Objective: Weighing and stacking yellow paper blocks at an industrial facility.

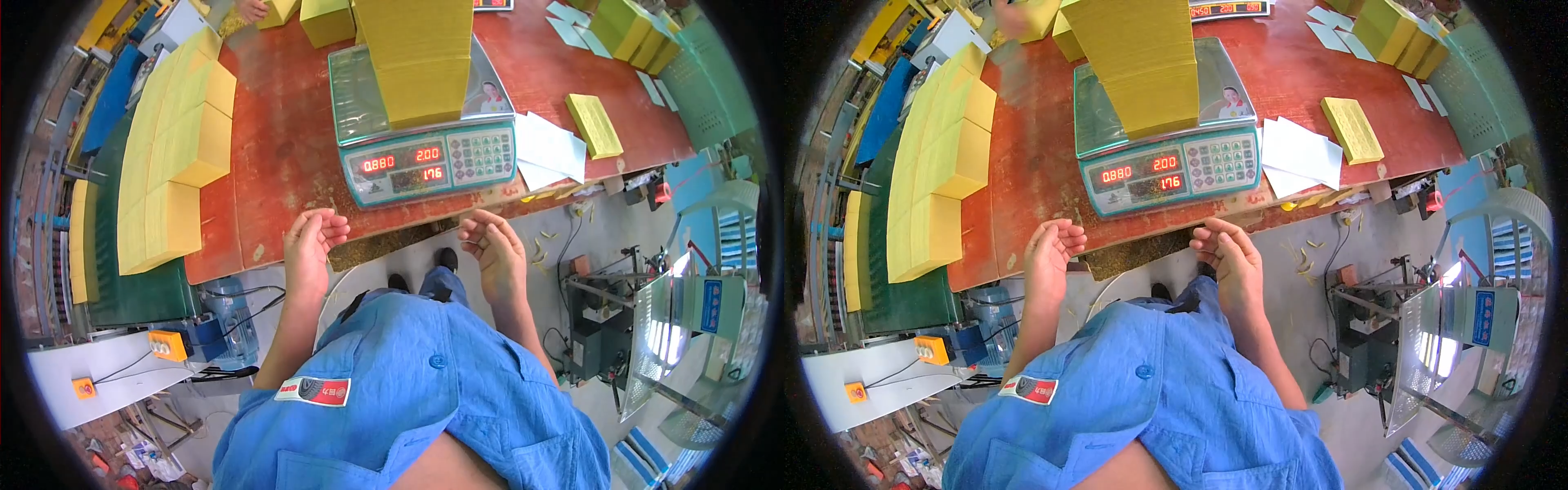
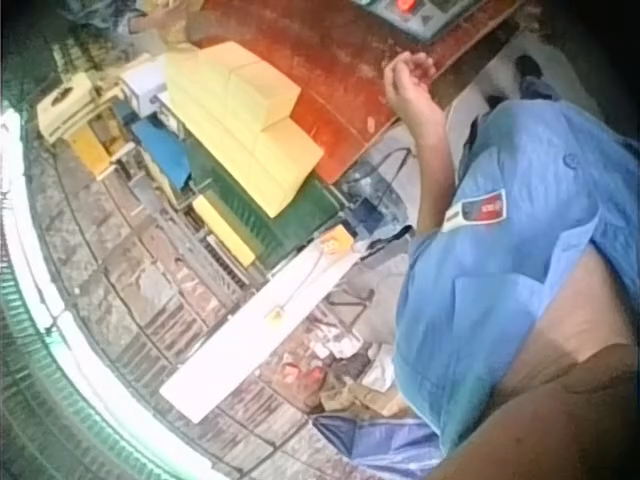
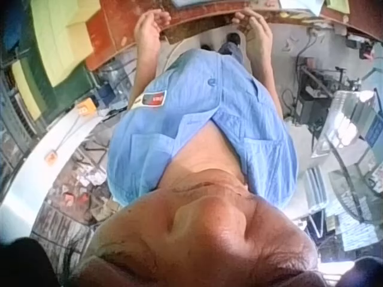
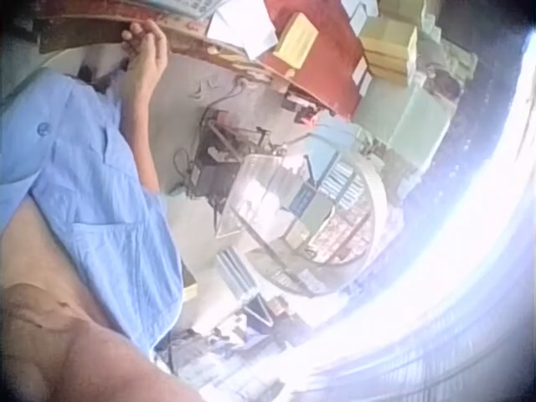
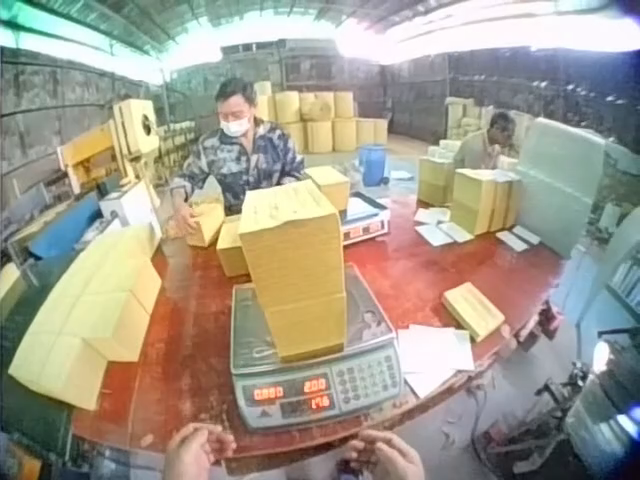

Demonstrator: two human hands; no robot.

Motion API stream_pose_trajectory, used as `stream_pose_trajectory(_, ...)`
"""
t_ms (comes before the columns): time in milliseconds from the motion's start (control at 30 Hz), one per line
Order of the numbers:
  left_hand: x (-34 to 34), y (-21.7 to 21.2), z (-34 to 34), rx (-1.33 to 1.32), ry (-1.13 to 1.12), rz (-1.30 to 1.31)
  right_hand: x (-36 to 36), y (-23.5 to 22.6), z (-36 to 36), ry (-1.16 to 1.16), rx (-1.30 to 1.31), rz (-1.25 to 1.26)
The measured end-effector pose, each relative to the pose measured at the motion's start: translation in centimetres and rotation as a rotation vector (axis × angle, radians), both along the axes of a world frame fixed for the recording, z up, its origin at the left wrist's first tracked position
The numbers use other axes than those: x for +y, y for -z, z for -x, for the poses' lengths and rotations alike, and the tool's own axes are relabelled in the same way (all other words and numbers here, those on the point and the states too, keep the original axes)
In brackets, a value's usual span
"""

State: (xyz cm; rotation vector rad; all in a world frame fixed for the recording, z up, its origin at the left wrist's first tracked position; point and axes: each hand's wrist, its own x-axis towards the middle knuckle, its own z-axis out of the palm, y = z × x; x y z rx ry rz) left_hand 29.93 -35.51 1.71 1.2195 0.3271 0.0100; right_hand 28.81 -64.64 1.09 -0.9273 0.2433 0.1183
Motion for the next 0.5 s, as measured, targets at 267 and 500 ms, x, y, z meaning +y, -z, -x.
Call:
stream_pose_trajectory(267, 0.9, 0.4, 0.8, 0.020, -0.026, 0.034, 0.7, 0.2, -0.1, -0.063, 0.023, -0.006)
stream_pose_trajectory(500, -0.7, -1.1, -1.6, 0.013, 0.034, 0.026, 0.4, -0.4, -1.7, -0.065, 0.050, 0.004)
